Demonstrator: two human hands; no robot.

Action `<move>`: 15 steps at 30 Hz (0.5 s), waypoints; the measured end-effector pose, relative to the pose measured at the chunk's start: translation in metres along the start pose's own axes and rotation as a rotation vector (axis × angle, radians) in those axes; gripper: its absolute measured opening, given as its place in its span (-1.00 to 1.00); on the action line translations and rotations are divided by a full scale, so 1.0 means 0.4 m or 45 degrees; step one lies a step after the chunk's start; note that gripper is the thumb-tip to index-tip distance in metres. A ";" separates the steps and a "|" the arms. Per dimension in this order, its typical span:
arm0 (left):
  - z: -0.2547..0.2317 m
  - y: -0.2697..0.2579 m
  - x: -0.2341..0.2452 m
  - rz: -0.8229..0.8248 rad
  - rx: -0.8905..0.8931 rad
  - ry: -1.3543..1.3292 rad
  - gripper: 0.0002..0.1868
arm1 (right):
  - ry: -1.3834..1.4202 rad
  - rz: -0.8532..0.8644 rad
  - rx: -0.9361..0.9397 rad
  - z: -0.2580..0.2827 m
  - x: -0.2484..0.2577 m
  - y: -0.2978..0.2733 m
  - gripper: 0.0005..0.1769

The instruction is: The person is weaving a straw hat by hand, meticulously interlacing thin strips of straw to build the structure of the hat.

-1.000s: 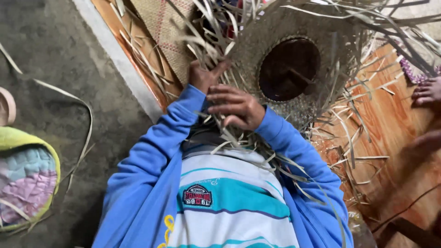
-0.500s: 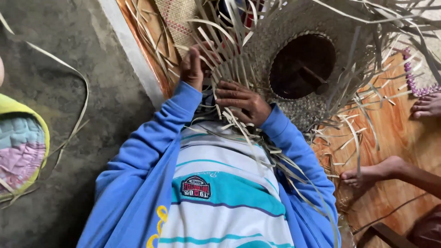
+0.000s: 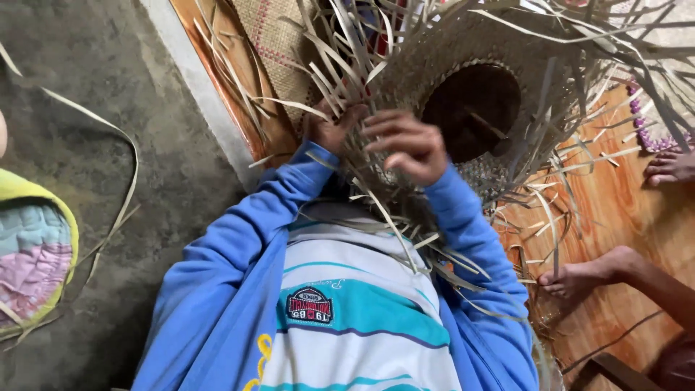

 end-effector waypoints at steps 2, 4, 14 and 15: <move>0.018 0.004 -0.005 0.021 -0.058 -0.017 -0.73 | 0.130 0.201 -0.129 -0.010 -0.076 -0.043 -0.55; -0.040 0.041 0.018 0.181 0.029 -0.026 -0.73 | 0.164 0.190 -0.164 -0.024 -0.086 -0.058 -0.63; 0.086 0.083 -0.019 0.513 1.022 -0.488 -0.65 | -0.044 -0.063 -0.383 -0.024 0.055 -0.029 -0.12; 0.076 0.071 -0.026 0.516 1.024 -0.486 -0.65 | -0.044 -0.066 -0.385 -0.018 0.052 -0.005 -0.12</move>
Point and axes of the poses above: each hand's wrist, its own y-axis towards the middle knuckle, its own x-axis out of the back of the hand, z = x × y, the point moved 4 cm from there along y, towards the middle knuckle, and after that the axes turned 9 degrees about -z, right-handed, at the moved point
